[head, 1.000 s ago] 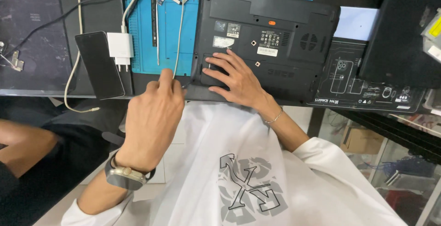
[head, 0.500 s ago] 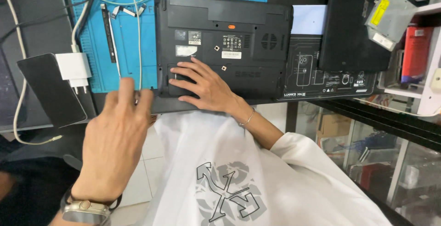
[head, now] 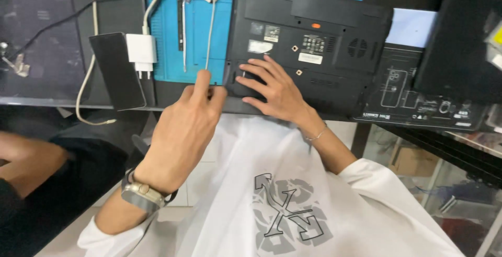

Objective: The person uses a screwdriver to unscrew screws from the bottom cover of a laptop placed upside down on a repair bench, repositioning the laptop and working on different screws around the cover. They steady the laptop with one hand while driving screws with the other.

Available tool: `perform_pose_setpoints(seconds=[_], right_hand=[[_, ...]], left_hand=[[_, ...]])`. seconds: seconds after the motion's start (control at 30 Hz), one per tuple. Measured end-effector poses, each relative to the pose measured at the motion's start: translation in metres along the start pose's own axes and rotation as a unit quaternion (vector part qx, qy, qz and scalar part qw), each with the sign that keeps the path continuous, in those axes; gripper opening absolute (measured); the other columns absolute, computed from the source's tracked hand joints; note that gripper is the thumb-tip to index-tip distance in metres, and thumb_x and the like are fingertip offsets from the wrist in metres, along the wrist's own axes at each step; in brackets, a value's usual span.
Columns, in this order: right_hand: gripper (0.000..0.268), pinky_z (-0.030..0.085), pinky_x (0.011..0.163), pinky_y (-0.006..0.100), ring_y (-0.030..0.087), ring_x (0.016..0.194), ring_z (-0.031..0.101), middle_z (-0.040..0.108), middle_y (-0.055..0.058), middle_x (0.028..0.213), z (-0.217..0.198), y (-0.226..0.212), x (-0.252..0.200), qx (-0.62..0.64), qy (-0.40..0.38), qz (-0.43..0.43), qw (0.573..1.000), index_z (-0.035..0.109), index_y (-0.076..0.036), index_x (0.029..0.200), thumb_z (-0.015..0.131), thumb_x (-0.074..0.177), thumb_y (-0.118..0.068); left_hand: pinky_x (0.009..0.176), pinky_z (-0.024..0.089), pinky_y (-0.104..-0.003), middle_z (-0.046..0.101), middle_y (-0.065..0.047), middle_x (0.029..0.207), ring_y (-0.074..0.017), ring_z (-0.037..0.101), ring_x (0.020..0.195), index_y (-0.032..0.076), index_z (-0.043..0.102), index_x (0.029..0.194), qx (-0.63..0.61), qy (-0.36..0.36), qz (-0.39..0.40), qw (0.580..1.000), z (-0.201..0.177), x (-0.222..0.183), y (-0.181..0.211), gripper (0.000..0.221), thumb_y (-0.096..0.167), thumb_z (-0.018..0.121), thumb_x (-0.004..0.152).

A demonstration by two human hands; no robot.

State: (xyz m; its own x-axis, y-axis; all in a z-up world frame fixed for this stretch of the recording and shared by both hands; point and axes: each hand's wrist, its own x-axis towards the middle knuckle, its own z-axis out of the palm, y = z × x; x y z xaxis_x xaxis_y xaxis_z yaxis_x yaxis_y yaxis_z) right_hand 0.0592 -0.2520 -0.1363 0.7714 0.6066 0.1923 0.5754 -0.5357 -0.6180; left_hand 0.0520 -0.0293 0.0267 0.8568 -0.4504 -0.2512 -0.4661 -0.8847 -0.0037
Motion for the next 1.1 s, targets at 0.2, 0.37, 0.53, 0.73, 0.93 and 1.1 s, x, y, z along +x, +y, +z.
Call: perform_pose_setpoints(seconds=[0.2,0.37,0.53,0.73,0.93,1.1], right_hand=[[0.053,0.037,0.123,0.053,0.03,0.14,0.05,0.058,0.007,0.145,0.001,-0.001,0.002,0.004,-0.005,0.005,1.0,0.069,-0.013,0.131,0.086,0.083,-0.026],[0.053,0.036,0.124,0.053,0.029,0.14,0.05,0.058,0.007,0.145,0.002,0.0,0.001,0.007,-0.006,0.006,1.0,0.069,-0.014,0.131,0.086,0.082,-0.026],[0.053,0.036,0.124,0.052,0.028,0.14,0.05,0.059,0.005,0.144,0.004,0.001,0.0,0.001,0.0,0.005,1.0,0.069,-0.015,0.131,0.086,0.082,-0.026],[0.053,0.035,0.125,0.052,0.027,0.141,0.048,0.058,0.005,0.145,0.004,0.002,0.0,0.0,-0.004,0.004,1.0,0.069,-0.015,0.132,0.086,0.083,-0.026],[0.05,0.039,0.126,0.052,0.027,0.137,0.058,0.063,0.006,0.142,-0.012,-0.002,-0.004,0.12,0.044,0.028,0.991,0.067,-0.013,0.132,0.086,0.086,-0.019],[0.043,0.051,0.115,0.049,0.025,0.104,0.074,0.075,0.009,0.106,-0.05,-0.019,-0.012,0.309,0.07,0.059,0.947,0.072,-0.002,0.117,0.089,0.078,-0.008]], left_hand=[[0.058,0.058,-0.029,0.054,-0.012,0.104,-0.0181,0.069,0.079,0.0,0.06,0.095,-0.016,-0.034,-0.015,0.999,0.009,0.0,0.0,0.014,0.013,0.066,0.097],[0.06,0.058,-0.028,0.055,-0.012,0.106,-0.0183,0.069,0.084,-0.001,0.061,0.093,-0.051,0.027,0.038,0.998,0.004,0.002,-0.005,0.019,0.001,0.069,0.075],[0.059,0.058,-0.03,0.055,-0.01,0.102,-0.018,0.068,0.083,0.0,0.063,0.09,-0.003,-0.016,0.015,1.0,0.011,0.001,-0.005,0.012,0.002,0.067,0.079],[0.073,0.058,-0.029,0.056,-0.007,0.101,-0.0171,0.065,0.089,0.0,0.064,0.083,-0.057,0.034,0.123,0.99,0.009,-0.005,-0.022,0.009,0.002,0.068,0.076],[0.064,0.052,-0.034,0.057,-0.003,0.092,-0.0205,0.06,0.083,0.006,0.069,0.091,-0.131,0.108,0.035,0.985,-0.01,-0.021,-0.026,0.03,0.025,0.078,0.071],[0.056,0.046,-0.035,0.057,-0.003,0.084,-0.0209,0.058,0.075,0.004,0.072,0.101,-0.267,0.174,0.026,0.948,0.013,-0.017,-0.002,0.018,0.014,0.078,0.087]])
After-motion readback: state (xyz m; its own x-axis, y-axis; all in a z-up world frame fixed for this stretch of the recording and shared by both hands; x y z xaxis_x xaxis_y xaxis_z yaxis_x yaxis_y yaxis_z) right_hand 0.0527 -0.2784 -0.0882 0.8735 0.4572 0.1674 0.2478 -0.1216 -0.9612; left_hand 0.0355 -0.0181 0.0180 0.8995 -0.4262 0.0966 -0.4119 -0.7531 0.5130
